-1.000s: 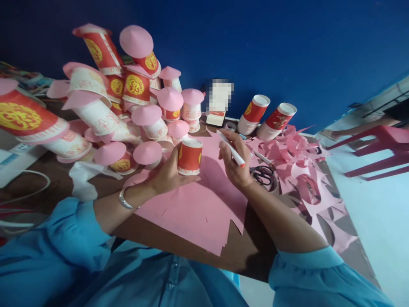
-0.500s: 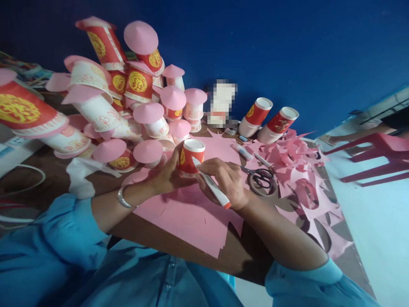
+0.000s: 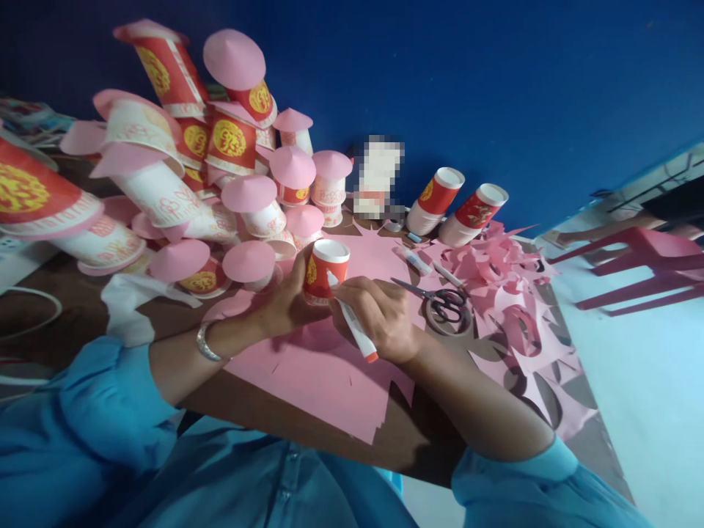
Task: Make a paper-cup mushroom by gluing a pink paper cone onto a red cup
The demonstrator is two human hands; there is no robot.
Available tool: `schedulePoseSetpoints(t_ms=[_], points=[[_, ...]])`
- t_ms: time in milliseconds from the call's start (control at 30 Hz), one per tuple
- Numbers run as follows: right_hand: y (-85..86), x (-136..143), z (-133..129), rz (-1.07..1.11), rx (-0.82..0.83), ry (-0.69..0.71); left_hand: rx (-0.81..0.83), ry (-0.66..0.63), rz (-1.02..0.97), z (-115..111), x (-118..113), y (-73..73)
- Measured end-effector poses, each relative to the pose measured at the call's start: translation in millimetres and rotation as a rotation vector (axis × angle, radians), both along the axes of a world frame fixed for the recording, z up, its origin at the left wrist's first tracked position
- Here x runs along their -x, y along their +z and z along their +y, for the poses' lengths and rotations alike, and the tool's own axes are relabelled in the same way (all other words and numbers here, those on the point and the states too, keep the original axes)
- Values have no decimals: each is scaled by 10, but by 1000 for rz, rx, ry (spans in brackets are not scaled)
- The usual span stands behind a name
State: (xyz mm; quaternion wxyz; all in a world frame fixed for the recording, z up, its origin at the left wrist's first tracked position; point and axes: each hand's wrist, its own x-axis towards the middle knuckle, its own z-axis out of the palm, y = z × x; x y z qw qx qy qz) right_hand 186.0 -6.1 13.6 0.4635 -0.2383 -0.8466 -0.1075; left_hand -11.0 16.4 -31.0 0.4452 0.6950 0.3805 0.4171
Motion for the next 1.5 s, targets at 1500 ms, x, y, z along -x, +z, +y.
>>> schedulePoseSetpoints(t_ms=[1500], points=[[-56, -12, 35, 86, 106, -98, 67, -59, -122, 49, 30, 8]])
